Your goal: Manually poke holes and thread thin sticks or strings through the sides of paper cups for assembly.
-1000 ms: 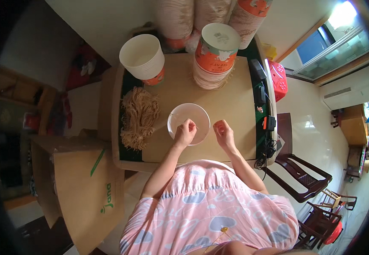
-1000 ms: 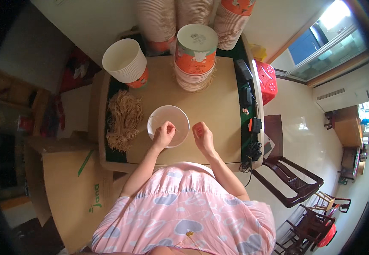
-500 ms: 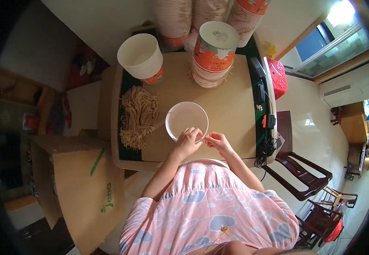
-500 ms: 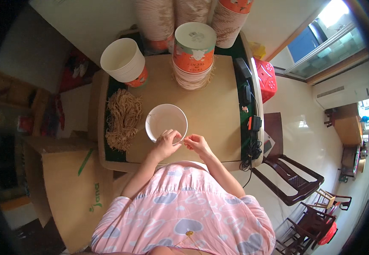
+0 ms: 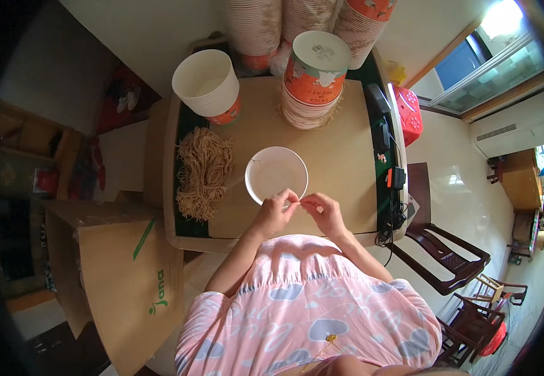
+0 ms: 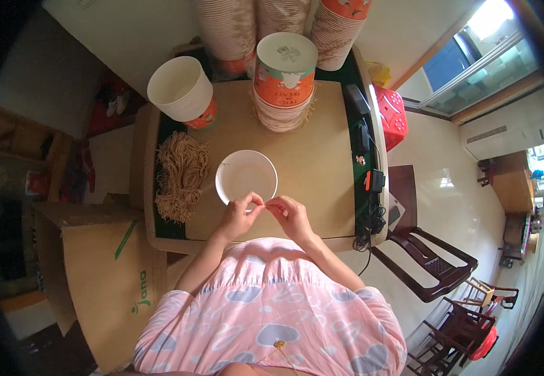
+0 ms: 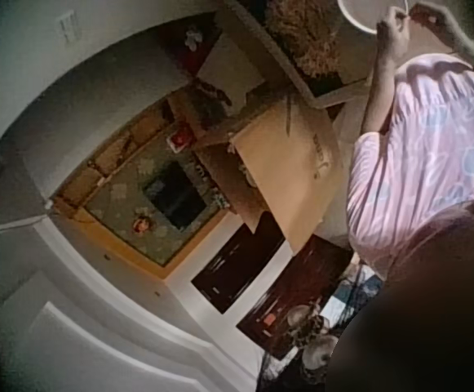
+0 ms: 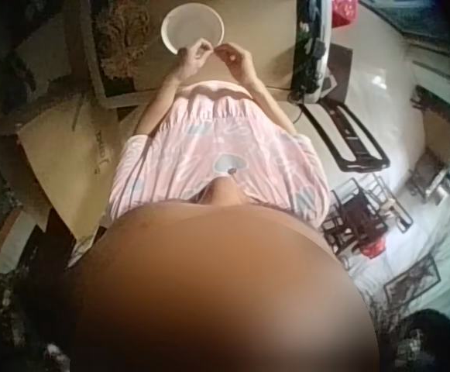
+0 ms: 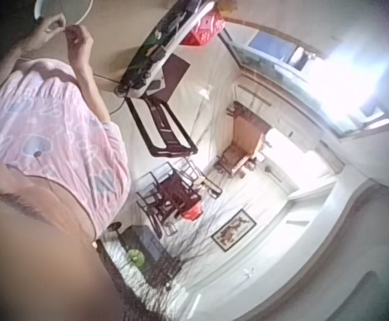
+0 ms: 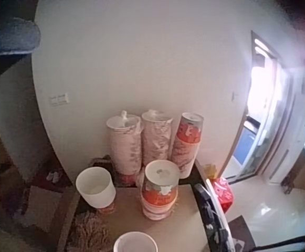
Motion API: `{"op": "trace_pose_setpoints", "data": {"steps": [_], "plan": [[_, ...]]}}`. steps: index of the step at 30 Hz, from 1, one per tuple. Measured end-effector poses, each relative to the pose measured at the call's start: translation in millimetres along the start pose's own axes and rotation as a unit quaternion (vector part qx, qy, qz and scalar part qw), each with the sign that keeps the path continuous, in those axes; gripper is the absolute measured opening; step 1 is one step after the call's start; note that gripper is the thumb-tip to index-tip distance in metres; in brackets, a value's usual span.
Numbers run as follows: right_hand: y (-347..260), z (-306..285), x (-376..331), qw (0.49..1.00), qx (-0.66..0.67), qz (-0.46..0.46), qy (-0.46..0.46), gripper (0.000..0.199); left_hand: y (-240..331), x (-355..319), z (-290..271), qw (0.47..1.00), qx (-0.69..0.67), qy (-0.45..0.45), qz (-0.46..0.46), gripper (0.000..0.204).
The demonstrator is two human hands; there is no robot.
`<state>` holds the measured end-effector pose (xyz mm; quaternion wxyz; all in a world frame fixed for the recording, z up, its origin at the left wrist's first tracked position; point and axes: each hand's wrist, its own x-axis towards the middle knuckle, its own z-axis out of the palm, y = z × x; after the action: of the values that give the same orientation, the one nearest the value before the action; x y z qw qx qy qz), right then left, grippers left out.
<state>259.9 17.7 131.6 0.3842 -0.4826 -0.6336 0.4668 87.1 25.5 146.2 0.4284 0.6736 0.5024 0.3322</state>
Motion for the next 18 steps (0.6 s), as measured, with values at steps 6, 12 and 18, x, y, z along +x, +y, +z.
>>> {"op": "trace_pose_setpoints", "data": {"steps": [6,12,18], "plan": [[3,-33,30,0.981,-0.160,-0.065,0.086,0.008,2,-6,-16,0.977,-0.208,-0.016,-0.039,0.007],[45,-52,40,0.974,0.063,0.073,0.204,0.006,9,-6,-32,0.959,-0.275,0.047,-0.043,0.007],[-19,12,9,0.913,0.324,0.237,-0.070,0.030,18,-8,-12,0.994,-0.013,0.102,-0.024,0.011]]}}
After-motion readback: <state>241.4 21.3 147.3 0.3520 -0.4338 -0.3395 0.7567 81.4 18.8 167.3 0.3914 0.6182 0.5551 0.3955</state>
